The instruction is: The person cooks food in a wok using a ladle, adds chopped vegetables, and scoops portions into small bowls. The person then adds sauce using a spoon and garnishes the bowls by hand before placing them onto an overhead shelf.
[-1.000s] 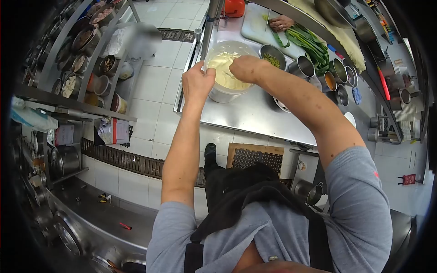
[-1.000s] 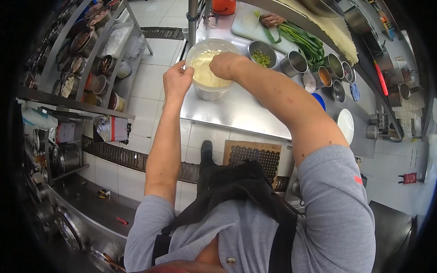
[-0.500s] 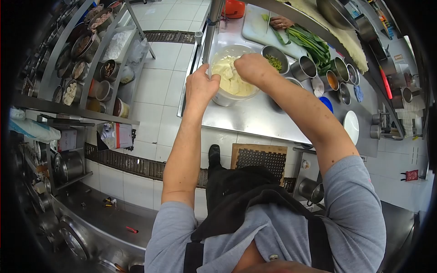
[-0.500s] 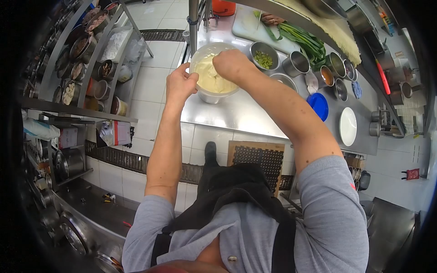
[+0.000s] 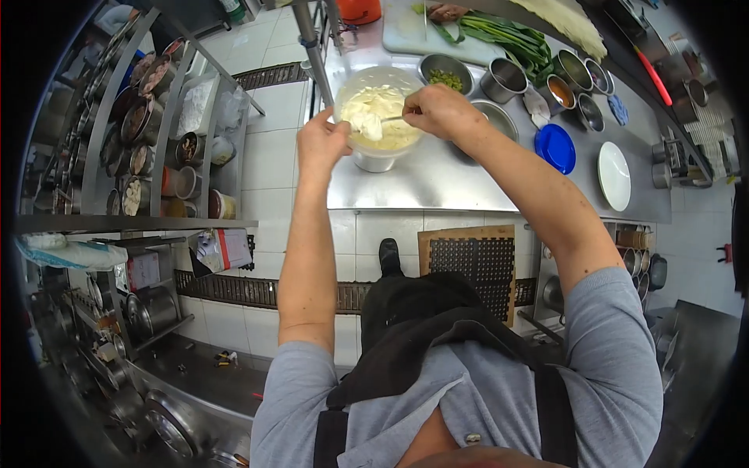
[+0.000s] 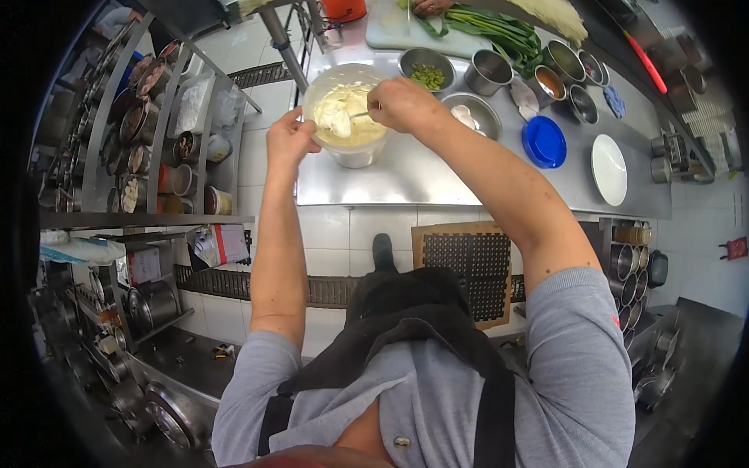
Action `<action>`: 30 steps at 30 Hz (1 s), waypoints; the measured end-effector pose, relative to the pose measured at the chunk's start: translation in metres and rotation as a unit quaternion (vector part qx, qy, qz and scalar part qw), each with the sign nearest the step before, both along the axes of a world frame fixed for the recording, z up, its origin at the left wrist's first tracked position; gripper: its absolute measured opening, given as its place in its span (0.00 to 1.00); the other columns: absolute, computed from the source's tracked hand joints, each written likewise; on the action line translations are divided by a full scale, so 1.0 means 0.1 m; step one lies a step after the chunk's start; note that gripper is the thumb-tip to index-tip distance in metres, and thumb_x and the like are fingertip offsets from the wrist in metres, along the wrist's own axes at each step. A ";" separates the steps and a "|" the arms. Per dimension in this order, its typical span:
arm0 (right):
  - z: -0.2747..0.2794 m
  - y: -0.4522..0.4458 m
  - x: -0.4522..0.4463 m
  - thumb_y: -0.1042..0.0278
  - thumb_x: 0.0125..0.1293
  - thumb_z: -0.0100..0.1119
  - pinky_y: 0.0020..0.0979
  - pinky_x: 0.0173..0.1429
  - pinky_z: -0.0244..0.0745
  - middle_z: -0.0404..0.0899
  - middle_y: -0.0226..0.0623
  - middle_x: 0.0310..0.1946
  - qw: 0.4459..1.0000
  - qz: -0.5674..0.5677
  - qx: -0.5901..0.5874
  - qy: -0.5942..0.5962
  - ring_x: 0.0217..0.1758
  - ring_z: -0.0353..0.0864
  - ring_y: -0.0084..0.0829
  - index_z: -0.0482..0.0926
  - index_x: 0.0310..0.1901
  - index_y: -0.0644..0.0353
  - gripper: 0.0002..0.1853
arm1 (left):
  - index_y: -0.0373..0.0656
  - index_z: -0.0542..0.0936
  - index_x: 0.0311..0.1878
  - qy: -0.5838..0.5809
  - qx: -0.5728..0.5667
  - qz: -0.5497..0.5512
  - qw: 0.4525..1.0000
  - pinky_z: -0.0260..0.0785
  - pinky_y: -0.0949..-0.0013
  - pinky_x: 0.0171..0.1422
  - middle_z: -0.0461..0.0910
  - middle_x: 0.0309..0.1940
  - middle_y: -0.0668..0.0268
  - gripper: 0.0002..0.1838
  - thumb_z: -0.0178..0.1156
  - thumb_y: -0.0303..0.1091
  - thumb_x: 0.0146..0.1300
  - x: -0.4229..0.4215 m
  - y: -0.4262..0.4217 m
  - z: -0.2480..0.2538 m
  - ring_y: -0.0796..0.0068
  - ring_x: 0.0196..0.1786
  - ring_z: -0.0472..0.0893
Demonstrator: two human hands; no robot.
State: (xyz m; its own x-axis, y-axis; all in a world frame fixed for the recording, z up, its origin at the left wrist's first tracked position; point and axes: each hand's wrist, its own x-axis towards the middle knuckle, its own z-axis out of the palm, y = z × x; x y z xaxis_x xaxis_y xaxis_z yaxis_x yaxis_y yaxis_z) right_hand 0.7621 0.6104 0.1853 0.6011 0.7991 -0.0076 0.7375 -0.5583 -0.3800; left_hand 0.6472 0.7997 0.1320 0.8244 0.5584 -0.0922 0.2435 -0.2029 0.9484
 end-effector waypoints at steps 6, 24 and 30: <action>0.17 -0.15 0.03 0.71 0.53 0.53 0.43 0.43 0.76 0.82 0.44 0.32 0.987 0.007 -0.038 -0.154 0.38 0.82 0.45 0.82 0.32 0.58 0.08 | 0.29 0.73 0.58 -0.022 -0.067 -0.012 0.997 0.73 0.74 0.26 0.80 0.26 0.60 0.24 0.56 0.33 0.60 -0.08 -0.05 -0.17 0.74 0.24 0.80; -0.03 -0.48 0.27 0.78 0.56 0.60 0.32 0.36 0.74 0.82 0.45 0.27 0.924 0.271 0.142 -0.229 0.29 0.82 0.33 0.81 0.34 0.65 0.05 | 0.39 0.81 0.29 0.178 0.049 -0.008 0.983 0.72 0.52 0.47 0.81 0.34 0.51 0.13 0.54 0.39 0.50 -1.10 -2.98 -3.63 0.49 0.41 0.80; -0.15 -0.47 0.91 0.56 0.63 0.60 0.24 0.42 0.74 0.84 0.35 0.37 0.921 0.270 0.086 -0.267 0.37 0.83 0.24 0.82 0.48 0.53 0.15 | 0.39 0.82 0.39 0.149 -0.069 0.120 0.979 0.73 0.57 0.55 0.80 0.42 0.49 0.15 0.55 0.38 0.53 0.19 -4.32 -4.21 0.49 0.47 0.79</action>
